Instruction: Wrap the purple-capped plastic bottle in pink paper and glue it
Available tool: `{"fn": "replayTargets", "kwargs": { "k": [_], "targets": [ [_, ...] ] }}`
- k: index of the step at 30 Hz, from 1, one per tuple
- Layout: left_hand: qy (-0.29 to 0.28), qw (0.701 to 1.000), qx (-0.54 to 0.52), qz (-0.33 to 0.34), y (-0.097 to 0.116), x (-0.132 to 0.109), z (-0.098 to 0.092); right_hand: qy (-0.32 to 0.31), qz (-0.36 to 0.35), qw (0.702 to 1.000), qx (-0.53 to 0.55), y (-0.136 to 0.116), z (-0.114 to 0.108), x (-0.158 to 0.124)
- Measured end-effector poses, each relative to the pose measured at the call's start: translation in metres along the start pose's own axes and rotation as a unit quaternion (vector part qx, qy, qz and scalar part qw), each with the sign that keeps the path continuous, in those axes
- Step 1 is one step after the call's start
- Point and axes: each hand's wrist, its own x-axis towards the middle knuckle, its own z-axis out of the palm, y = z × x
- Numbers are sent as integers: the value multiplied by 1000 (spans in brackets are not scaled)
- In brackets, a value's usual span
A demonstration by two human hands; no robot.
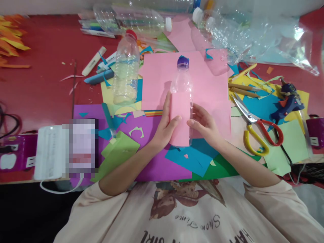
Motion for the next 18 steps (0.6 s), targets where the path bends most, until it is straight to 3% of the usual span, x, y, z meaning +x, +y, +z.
{"fn": "replayTargets", "kwargs": {
  "k": [4,12,18],
  "targets": [
    [-1,1000,13,4,1,0,-1,-24,-20,1000,0,-2,-1,-1],
    [-3,999,36,6,2,0,0,19,-28,999,-43,3,-2,1],
    [-2,1000,5,8,2,0,0,-10,-35,999,-35,2,-2,-1]
  ]
}}
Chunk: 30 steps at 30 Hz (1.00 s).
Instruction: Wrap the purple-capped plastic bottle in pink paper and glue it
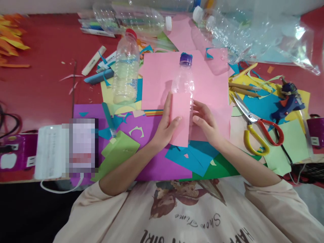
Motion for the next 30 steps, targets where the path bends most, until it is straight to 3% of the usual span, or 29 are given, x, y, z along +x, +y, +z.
{"fn": "replayTargets", "kwargs": {
  "k": [6,14,30],
  "targets": [
    [8,999,-33,4,1,1,3,17,1,1000,-5,1,4,-1],
    [46,992,-111,-26,8,-1,4,-8,17,1000,3,1,2,1],
    [26,998,-55,5,-3,1,0,0,14,1000,28,-3,4,1]
  ]
}}
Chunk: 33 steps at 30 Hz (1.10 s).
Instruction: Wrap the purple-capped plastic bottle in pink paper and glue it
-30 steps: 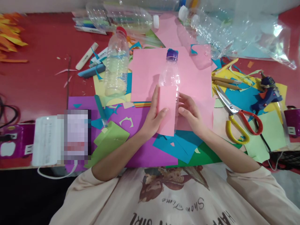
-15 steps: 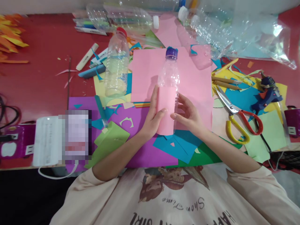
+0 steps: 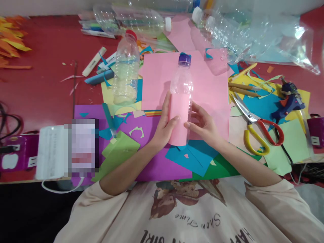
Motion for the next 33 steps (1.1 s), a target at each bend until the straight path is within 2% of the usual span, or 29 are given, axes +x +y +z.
{"fn": "replayTargets", "kwargs": {
  "k": [5,9,11,15,20,23,28,30,33],
  "targets": [
    [42,992,-84,-89,4,0,4,-9,11,1000,1,-1,-1,1],
    [41,958,-191,-211,7,2,6,6,12,1000,16,4,-3,3],
    [46,944,-218,-243,9,3,6,12,15,1000,24,6,-4,4],
    [52,937,-249,-241,10,4,4,23,3,1000,-10,7,-6,3],
    [51,943,-248,-215,12,4,3,11,-32,997,-69,11,-7,2],
    [52,945,-246,-209,13,4,2,8,-66,993,-100,11,-5,0],
    [15,937,-270,-223,14,5,-4,-17,-143,972,-186,7,-5,-4],
    [22,938,-262,-225,15,5,-5,-31,-157,968,-191,6,-6,-4],
    [52,949,-235,-205,16,5,-4,-50,-143,973,-174,8,-7,-2]
  ]
}}
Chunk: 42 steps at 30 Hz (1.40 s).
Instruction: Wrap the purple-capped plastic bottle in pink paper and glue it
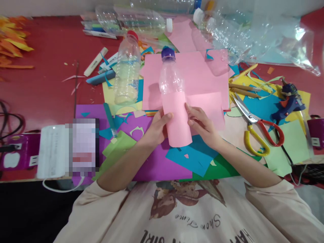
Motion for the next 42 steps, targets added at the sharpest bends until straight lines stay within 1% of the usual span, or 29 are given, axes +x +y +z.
{"fn": "replayTargets", "kwargs": {
  "k": [2,4,6,9,13,16,18,21,24,26,30,33,36,39,42],
  "targets": [
    [13,1000,6,27,-1,0,3,-1,3,1000,-6,1,0,0],
    [21,999,6,44,-3,-1,5,15,-21,999,-42,0,1,-1],
    [25,999,7,44,-4,-1,6,32,-58,993,-96,-2,2,-3],
    [28,999,12,38,-7,-2,5,25,-92,985,-142,-6,4,-6],
    [26,999,11,43,-10,-4,4,-1,-81,987,-141,-7,6,-10],
    [34,998,11,56,-10,-5,5,-6,-73,989,-132,-7,8,-11],
    [44,998,9,51,-9,-5,4,-4,-71,990,-121,-6,9,-11],
    [50,999,0,18,-8,-5,3,-9,-58,992,-110,-4,8,-10],
    [33,999,-8,-26,-6,-5,4,-16,-49,992,-114,-3,6,-9],
    [23,999,-13,-39,-4,-5,6,-17,-53,991,-118,-2,5,-8],
    [32,999,-18,-29,-3,-4,9,-25,-48,991,-123,-3,4,-7],
    [35,998,-37,-24,-4,-2,7,-33,-40,990,-131,-4,2,-6],
    [27,998,-50,-18,-4,1,3,-31,-49,987,-150,-4,0,-5],
    [24,999,-39,-19,-4,2,-1,-27,-60,982,-176,-4,-3,-4],
    [-5,999,-30,-30,-4,1,-4,-26,-67,976,-208,-4,-3,-4]
  ]
}}
